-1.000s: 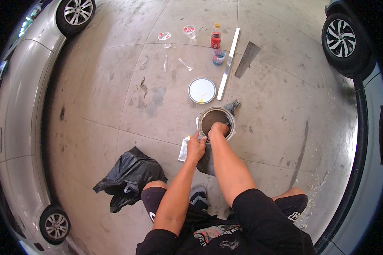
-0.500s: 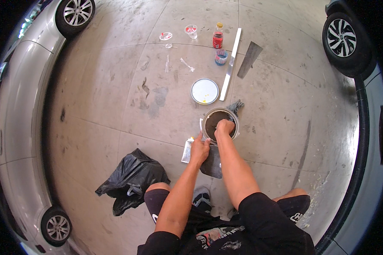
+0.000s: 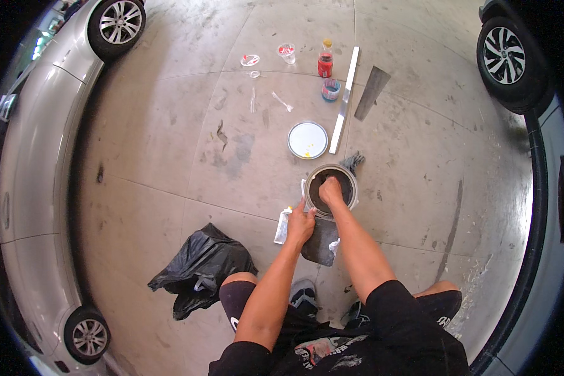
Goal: The person mixes a yellow substance into a grey compound using a putty knife and applies the mixture to the side panel of a silver car. They smooth the filler over the surface and check the texture with their hand.
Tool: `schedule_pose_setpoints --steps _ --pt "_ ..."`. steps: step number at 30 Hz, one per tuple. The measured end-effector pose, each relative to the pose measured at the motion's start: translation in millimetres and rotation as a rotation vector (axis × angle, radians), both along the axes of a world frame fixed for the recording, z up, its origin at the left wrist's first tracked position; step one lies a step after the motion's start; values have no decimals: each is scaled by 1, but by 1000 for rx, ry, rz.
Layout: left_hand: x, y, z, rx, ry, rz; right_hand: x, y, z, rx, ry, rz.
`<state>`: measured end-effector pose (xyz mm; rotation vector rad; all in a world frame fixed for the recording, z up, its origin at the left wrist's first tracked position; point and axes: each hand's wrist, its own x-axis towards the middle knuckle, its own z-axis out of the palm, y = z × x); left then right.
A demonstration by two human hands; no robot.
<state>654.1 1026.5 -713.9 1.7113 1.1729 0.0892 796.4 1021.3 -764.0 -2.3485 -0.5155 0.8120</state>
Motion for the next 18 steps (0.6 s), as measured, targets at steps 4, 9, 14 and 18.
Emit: schedule_pose_setpoints --steps 4,9,14,18 --pt "3 4 19 -20 -1 -12 8 -15 20 -80 56 155" --pt "-14 8 -15 -13 -65 42 24 -39 85 75 26 130" --pt "-18 22 45 -713 -214 275 50 -82 151 497 416 -1" --pt "-26 38 61 -839 -527 316 56 -105 192 683 404 -9"
